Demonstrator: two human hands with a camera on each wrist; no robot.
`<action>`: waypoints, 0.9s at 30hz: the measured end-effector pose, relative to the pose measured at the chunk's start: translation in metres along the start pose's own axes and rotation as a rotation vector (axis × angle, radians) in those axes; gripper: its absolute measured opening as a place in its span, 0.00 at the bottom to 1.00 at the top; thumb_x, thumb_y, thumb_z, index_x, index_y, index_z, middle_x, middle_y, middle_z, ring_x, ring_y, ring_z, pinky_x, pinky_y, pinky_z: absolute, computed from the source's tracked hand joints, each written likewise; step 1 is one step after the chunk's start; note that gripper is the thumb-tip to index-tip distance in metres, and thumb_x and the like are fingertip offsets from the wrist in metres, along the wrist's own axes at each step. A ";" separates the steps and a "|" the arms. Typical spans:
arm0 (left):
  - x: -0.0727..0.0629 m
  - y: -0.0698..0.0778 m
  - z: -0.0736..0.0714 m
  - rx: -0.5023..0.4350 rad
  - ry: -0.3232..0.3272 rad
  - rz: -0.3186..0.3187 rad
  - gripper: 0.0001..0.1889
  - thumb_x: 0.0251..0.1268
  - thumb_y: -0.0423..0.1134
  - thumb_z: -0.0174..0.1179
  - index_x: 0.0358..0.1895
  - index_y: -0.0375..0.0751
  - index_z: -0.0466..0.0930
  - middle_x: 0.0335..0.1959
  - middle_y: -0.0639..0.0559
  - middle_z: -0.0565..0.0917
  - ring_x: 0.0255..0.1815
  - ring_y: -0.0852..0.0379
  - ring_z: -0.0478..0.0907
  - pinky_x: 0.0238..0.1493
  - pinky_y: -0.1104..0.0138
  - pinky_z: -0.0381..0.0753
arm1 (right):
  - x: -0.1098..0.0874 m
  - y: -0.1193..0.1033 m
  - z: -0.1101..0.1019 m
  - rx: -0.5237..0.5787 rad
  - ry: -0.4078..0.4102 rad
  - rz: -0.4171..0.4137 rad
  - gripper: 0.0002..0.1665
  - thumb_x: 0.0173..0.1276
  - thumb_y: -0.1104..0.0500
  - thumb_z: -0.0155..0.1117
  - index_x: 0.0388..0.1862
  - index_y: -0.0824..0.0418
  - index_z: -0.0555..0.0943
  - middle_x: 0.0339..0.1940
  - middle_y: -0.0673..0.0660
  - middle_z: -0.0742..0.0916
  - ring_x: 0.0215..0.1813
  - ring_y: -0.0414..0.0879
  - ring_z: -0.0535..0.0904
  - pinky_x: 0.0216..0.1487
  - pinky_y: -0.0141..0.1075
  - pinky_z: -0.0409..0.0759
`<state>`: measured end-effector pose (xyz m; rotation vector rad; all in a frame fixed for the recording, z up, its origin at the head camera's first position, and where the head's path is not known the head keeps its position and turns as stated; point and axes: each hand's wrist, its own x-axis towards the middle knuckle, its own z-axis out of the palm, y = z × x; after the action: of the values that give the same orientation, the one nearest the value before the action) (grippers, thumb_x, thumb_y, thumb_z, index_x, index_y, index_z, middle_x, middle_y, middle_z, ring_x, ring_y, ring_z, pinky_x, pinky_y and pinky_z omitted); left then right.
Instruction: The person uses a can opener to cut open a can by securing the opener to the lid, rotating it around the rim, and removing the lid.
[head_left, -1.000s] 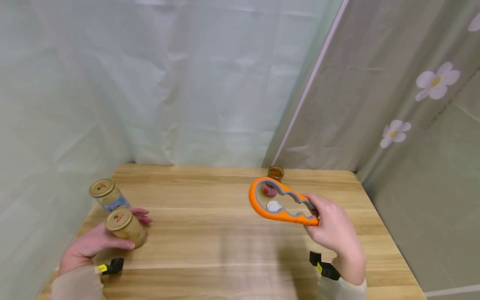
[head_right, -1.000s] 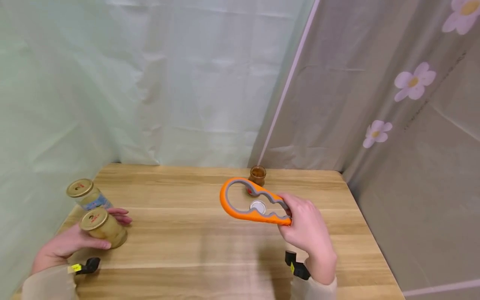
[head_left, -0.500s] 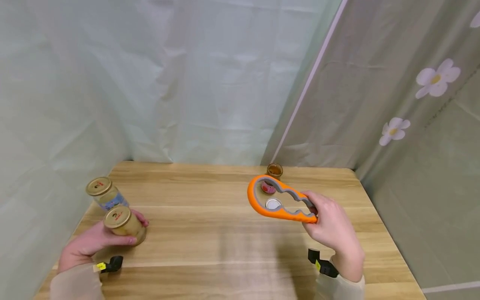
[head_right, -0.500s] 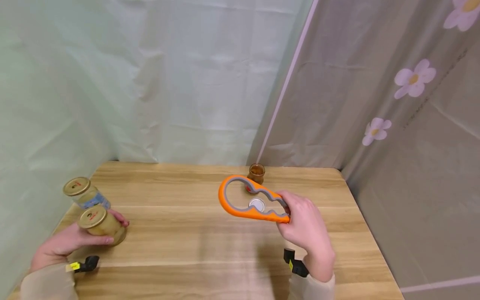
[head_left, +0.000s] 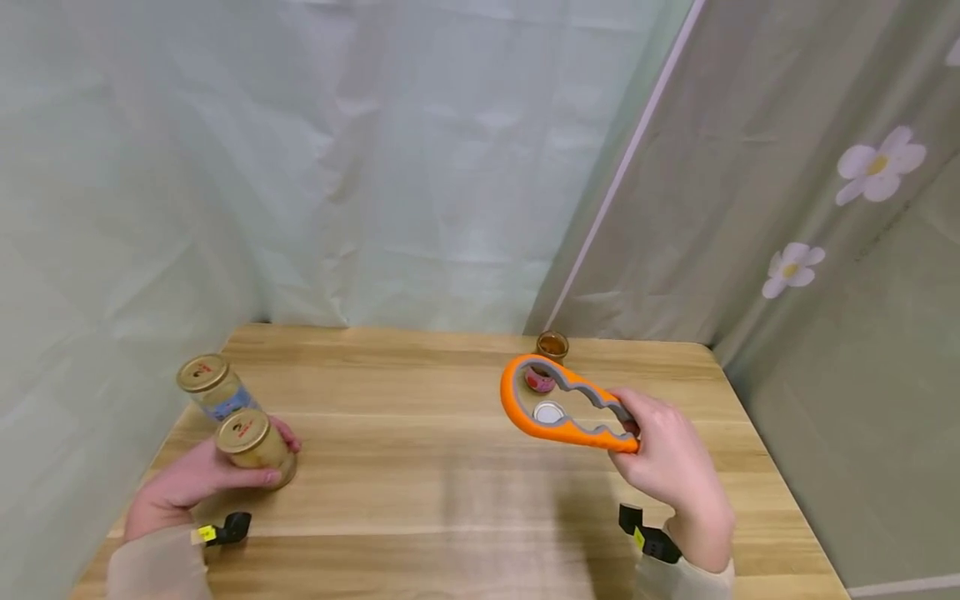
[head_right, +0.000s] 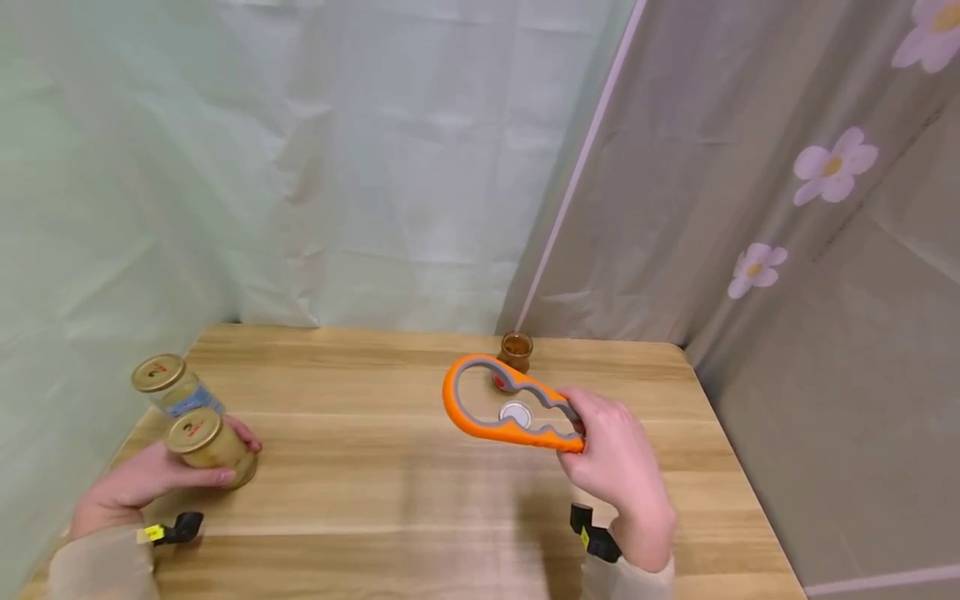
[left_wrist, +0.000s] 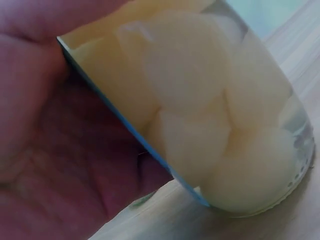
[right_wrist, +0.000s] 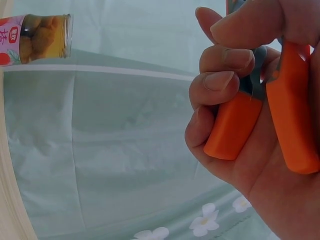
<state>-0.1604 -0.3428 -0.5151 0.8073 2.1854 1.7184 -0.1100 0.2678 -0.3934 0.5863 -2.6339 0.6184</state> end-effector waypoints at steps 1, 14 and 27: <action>0.000 0.000 0.001 0.004 0.005 0.005 0.24 0.59 0.15 0.70 0.59 0.29 0.79 0.55 0.31 0.84 0.56 0.50 0.84 0.60 0.74 0.76 | 0.000 0.000 0.000 0.002 -0.002 -0.002 0.29 0.45 0.72 0.67 0.47 0.50 0.82 0.24 0.40 0.69 0.24 0.37 0.63 0.29 0.34 0.64; 0.038 0.021 0.036 0.095 0.099 0.046 0.23 0.61 0.24 0.76 0.58 0.38 0.82 0.54 0.38 0.86 0.54 0.53 0.84 0.56 0.72 0.78 | -0.003 0.000 0.001 -0.005 0.007 0.007 0.30 0.43 0.73 0.68 0.47 0.50 0.83 0.24 0.39 0.68 0.24 0.35 0.62 0.28 0.33 0.63; 0.104 0.077 0.112 0.030 0.316 0.007 0.21 0.61 0.29 0.78 0.56 0.34 0.81 0.49 0.42 0.88 0.50 0.55 0.86 0.53 0.66 0.85 | 0.003 -0.007 0.009 -0.005 0.029 0.023 0.38 0.43 0.73 0.69 0.59 0.54 0.84 0.27 0.41 0.74 0.26 0.38 0.67 0.29 0.34 0.69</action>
<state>-0.1671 -0.1817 -0.4581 0.5823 2.4129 1.9337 -0.1113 0.2570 -0.3979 0.5428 -2.6179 0.6217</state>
